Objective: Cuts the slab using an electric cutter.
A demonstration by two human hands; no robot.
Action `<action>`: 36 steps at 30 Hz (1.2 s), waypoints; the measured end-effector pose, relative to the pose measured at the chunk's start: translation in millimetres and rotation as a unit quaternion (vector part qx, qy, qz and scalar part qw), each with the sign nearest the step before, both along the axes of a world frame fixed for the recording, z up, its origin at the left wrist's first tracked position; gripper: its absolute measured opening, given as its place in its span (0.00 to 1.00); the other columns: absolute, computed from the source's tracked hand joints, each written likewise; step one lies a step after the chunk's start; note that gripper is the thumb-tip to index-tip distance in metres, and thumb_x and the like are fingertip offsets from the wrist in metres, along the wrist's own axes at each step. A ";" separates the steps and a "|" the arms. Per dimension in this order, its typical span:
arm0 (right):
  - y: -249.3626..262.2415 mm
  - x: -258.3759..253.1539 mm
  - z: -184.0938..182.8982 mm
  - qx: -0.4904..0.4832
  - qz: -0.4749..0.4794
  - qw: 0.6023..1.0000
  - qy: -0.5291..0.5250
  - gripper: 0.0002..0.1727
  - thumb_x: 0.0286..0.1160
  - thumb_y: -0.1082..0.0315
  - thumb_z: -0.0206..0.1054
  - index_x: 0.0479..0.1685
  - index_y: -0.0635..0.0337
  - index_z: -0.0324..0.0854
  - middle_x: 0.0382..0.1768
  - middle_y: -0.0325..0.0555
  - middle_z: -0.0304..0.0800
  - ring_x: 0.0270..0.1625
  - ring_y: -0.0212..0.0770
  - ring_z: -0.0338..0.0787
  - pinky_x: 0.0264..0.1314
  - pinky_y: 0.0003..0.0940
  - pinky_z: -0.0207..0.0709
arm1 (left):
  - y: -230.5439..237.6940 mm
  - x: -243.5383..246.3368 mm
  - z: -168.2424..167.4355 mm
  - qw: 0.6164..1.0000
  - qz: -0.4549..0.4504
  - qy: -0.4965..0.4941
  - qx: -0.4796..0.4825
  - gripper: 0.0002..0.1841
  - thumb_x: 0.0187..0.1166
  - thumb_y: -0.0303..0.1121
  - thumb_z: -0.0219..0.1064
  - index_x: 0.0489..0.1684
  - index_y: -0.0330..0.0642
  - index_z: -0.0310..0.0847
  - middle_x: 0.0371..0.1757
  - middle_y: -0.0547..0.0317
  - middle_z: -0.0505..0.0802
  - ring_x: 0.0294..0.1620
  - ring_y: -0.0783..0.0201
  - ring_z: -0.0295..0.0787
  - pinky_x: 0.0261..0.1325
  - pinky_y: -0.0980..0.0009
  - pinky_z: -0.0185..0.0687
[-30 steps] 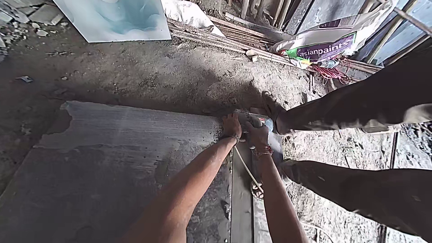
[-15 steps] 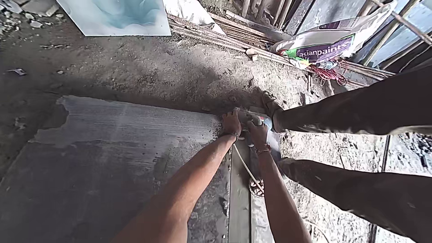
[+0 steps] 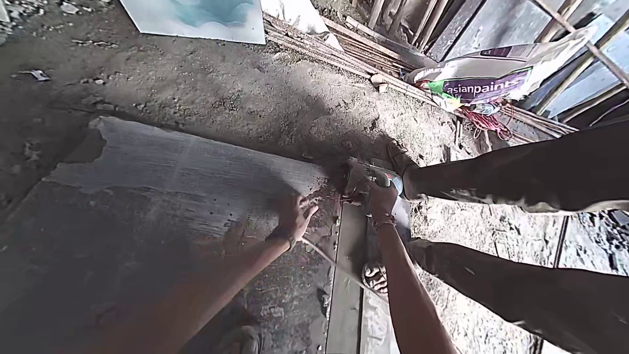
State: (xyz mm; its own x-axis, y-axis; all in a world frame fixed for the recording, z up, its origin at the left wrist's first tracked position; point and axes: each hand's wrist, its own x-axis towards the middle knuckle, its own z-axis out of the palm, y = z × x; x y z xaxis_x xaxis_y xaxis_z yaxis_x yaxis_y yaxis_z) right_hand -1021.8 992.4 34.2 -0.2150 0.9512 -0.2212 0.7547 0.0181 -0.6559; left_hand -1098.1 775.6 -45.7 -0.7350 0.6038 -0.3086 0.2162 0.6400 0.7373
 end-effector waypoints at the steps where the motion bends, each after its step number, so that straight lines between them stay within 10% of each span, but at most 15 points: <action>1: 0.2 -1.2 0.1 0.006 -0.002 1.000 -0.002 0.24 0.66 0.62 0.81 0.57 0.67 0.85 0.45 0.60 0.91 0.50 0.54 0.90 0.58 0.56 0.80 | -14.0 8.9 -13.3 0.998 0.026 0.043 0.028 0.30 0.80 0.47 0.72 0.66 0.26 0.80 0.66 0.30 0.87 0.71 0.37 0.83 0.79 0.50 0.72; 5: -2.7 -0.8 -2.4 0.019 -0.011 1.000 0.009 0.23 0.66 0.64 0.81 0.56 0.69 0.83 0.42 0.59 0.90 0.45 0.52 0.90 0.54 0.54 0.81 | -44.5 35.2 -52.8 0.978 0.030 0.180 0.100 0.26 0.78 0.49 0.70 0.57 0.31 0.87 0.58 0.36 0.93 0.64 0.36 0.88 0.76 0.47 0.76; 23: 35.9 -31.0 2.3 0.090 0.025 0.989 0.118 0.27 0.64 0.74 0.77 0.63 0.73 0.74 0.39 0.57 0.85 0.29 0.44 0.87 0.38 0.44 0.85 | -41.1 32.7 -48.4 0.975 0.024 0.207 0.076 0.31 0.78 0.59 0.61 0.54 0.37 0.89 0.51 0.42 0.94 0.56 0.44 0.92 0.64 0.55 0.86; 30: -44.7 25.3 150.8 0.042 -0.043 0.986 0.155 0.25 0.70 0.73 0.72 0.67 0.71 0.73 0.38 0.53 0.84 0.30 0.41 0.85 0.35 0.41 0.84 | -35.3 21.2 -22.6 0.995 -0.010 0.101 0.021 0.23 0.86 0.43 0.54 0.59 0.32 0.86 0.59 0.37 0.92 0.68 0.40 0.86 0.76 0.52 0.77; 36: -121.5 90.8 295.5 -0.081 -0.092 0.964 0.235 0.10 0.74 0.74 0.60 0.52 0.67 0.73 0.13 0.37 0.77 0.11 0.33 0.80 0.16 0.30 0.82 | -113.0 56.0 149.9 0.979 -0.013 -0.151 -0.136 0.27 0.96 0.44 0.44 0.74 0.29 0.77 0.69 0.31 0.87 0.74 0.39 0.83 0.80 0.47 0.71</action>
